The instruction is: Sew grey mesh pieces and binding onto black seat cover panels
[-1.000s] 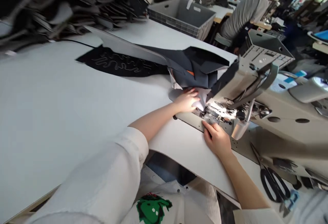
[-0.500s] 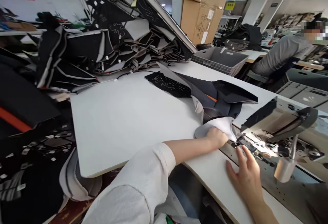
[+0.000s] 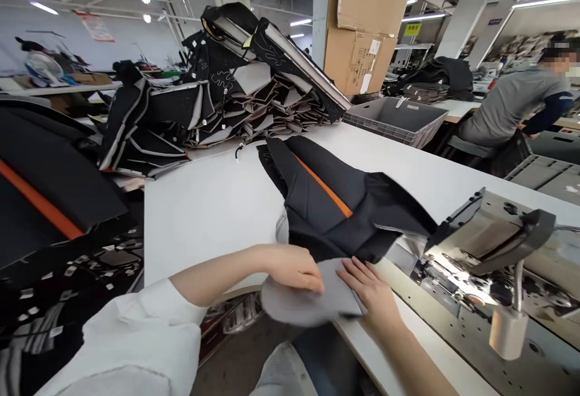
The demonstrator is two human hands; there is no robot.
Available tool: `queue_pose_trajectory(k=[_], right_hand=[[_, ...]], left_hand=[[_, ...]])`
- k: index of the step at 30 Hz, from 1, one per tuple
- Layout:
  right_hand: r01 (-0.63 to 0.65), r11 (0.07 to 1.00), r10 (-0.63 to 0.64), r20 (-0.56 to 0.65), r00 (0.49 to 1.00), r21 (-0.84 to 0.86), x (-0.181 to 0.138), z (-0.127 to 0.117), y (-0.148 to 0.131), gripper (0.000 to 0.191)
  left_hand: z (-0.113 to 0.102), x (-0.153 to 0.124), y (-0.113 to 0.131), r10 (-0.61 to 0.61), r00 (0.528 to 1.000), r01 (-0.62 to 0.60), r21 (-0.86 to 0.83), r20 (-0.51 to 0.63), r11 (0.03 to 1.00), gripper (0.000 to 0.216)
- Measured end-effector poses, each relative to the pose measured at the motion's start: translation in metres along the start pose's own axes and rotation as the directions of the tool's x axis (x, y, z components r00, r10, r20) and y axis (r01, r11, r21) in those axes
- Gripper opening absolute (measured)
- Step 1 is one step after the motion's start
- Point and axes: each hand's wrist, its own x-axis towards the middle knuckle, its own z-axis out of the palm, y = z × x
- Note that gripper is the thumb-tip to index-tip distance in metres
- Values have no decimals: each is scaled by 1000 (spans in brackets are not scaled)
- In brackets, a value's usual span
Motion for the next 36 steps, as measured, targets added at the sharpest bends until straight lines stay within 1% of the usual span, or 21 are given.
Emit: queue_pose_trajectory(k=[1, 2, 3, 4, 5, 6, 7, 8, 11, 14, 16, 18, 22, 25, 27, 29, 31, 32, 34, 35, 36], right_hand=[[32, 999, -34, 72, 997, 25, -5, -1, 0, 67], [50, 998, -54, 116, 992, 37, -12, -3, 0, 67], [59, 998, -64, 134, 989, 36, -20, -6, 1, 66], [64, 998, -67, 140, 988, 28, -27, -9, 2, 65], [65, 998, -67, 144, 987, 20, -33, -11, 3, 64], [67, 998, -69, 150, 986, 17, -38, -13, 4, 65], [66, 998, -68, 149, 987, 17, -42, -15, 5, 67], [49, 999, -50, 136, 989, 11, -44, -15, 6, 69], [-78, 996, 80, 50, 996, -41, -45, -11, 11, 73], [-263, 961, 261, -33, 965, -82, -39, -4, 15, 81], [-330, 941, 326, -53, 944, -77, -32, 0, 18, 88], [-344, 937, 342, -39, 939, -57, -25, 1, 22, 87], [-291, 956, 290, 35, 956, 42, -11, -4, 39, 70], [-235, 964, 218, 133, 967, 126, -2, -13, 51, 65], [-227, 964, 199, 188, 962, 142, 3, -20, 56, 64], [-242, 962, 214, 198, 956, 125, 7, -26, 57, 65], [-274, 957, 258, 148, 955, 99, 11, -29, 59, 65], [-303, 949, 292, 119, 949, 87, 13, -29, 59, 65], [-385, 920, 381, 61, 923, 75, 17, -27, 60, 66], [-434, 898, 432, 33, 901, 74, 18, -26, 59, 67], [-484, 872, 485, 3, 874, 76, 16, -25, 58, 68]], left_hand=[[-6, -6, -7, 72, 993, -75, -32, -96, 997, 35], [-11, -8, -20, 63, 961, -66, -2, -268, 998, 35], [-15, -8, -38, -15, 886, 44, 51, -464, 998, 37], [-17, -4, -58, -135, 771, 227, 72, -622, 971, 43], [-16, 4, -79, -263, 640, 422, 43, -722, 906, 50], [-13, 16, -99, -393, 544, 567, -21, -741, 824, 59], [-9, 32, -116, -498, 501, 647, -76, -708, 759, 65], [-5, 50, -131, -533, 491, 670, -93, -689, 737, 70], [1, 111, -159, -487, 539, 628, -56, -687, 776, 76], [-14, 163, -174, -403, 591, 554, -11, -699, 832, 78], [-27, 185, -182, -371, 611, 518, -1, -699, 856, 78], [-36, 194, -189, -355, 619, 498, 1, -701, 867, 74], [-24, 174, -190, -371, 614, 522, 6, -697, 853, 60], [-3, 135, -185, -427, 605, 581, 6, -673, 814, 49], [3, 104, -179, -483, 600, 625, -4, -638, 781, 48], [-4, 77, -165, -536, 601, 659, -12, -594, 752, 47], [-20, 58, -138, -535, 614, 656, -1, -581, 755, 46], [-29, 53, -117, -492, 629, 627, 20, -602, 779, 46], [-38, 50, -68, -163, 691, 380, 163, -704, 911, 47], [-35, 53, -43, 19, 735, 241, 288, -678, 927, 48], [-28, 57, -21, 180, 792, 101, 416, -584, 904, 51]])
